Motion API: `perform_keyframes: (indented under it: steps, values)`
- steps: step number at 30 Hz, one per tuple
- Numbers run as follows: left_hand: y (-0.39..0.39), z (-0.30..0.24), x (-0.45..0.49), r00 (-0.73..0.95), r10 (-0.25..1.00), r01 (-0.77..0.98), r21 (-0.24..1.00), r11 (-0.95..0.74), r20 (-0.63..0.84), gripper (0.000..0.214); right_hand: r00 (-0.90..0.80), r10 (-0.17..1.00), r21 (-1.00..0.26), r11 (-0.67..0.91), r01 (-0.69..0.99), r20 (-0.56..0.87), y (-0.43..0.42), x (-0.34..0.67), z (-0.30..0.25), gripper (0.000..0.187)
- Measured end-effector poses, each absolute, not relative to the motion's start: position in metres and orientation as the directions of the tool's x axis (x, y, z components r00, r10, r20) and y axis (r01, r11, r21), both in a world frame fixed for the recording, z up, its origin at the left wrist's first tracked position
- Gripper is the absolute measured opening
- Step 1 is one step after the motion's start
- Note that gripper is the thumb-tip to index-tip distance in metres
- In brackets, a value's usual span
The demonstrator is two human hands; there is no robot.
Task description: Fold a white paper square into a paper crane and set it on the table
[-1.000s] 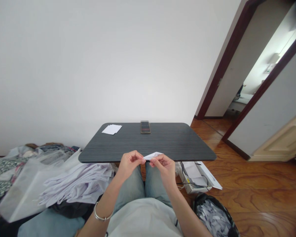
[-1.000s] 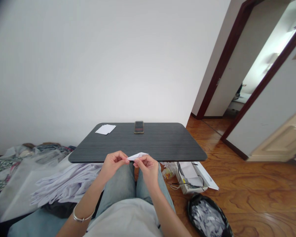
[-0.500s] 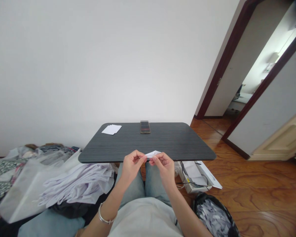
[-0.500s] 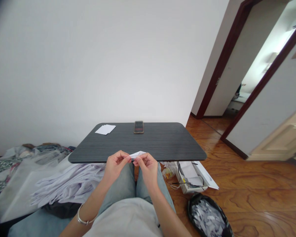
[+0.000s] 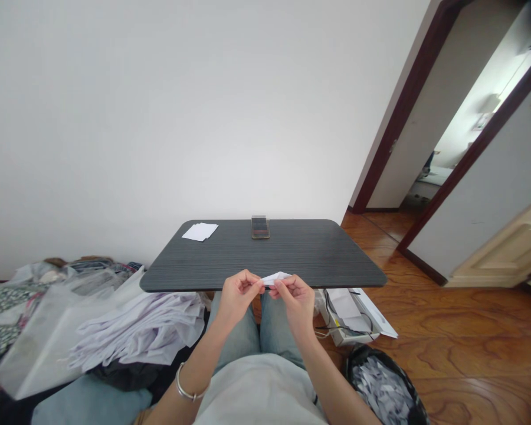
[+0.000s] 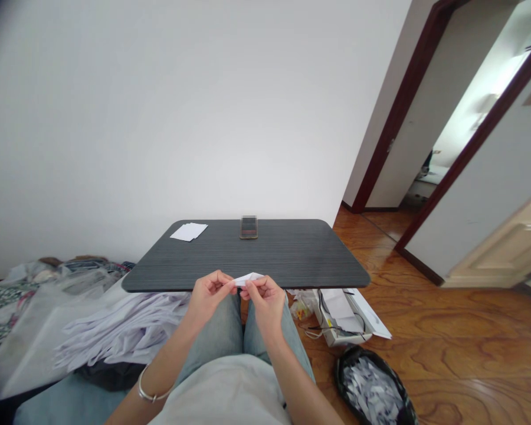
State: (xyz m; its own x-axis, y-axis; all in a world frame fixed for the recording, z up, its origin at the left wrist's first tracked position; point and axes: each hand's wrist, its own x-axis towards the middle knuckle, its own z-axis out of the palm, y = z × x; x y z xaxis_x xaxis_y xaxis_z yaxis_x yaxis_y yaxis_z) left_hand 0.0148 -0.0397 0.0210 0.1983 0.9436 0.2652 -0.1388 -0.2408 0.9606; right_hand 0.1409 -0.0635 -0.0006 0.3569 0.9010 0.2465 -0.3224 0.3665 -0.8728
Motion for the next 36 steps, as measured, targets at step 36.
perform_keyframes:
  steps: [36]
  values:
    - [-0.0445,0.0231,0.0175,0.166,0.986,-0.354,0.935,0.038,0.023,0.019,0.434,0.863,-0.847,0.419,-0.325,0.260,-0.0689,0.1359,-0.0034,0.019]
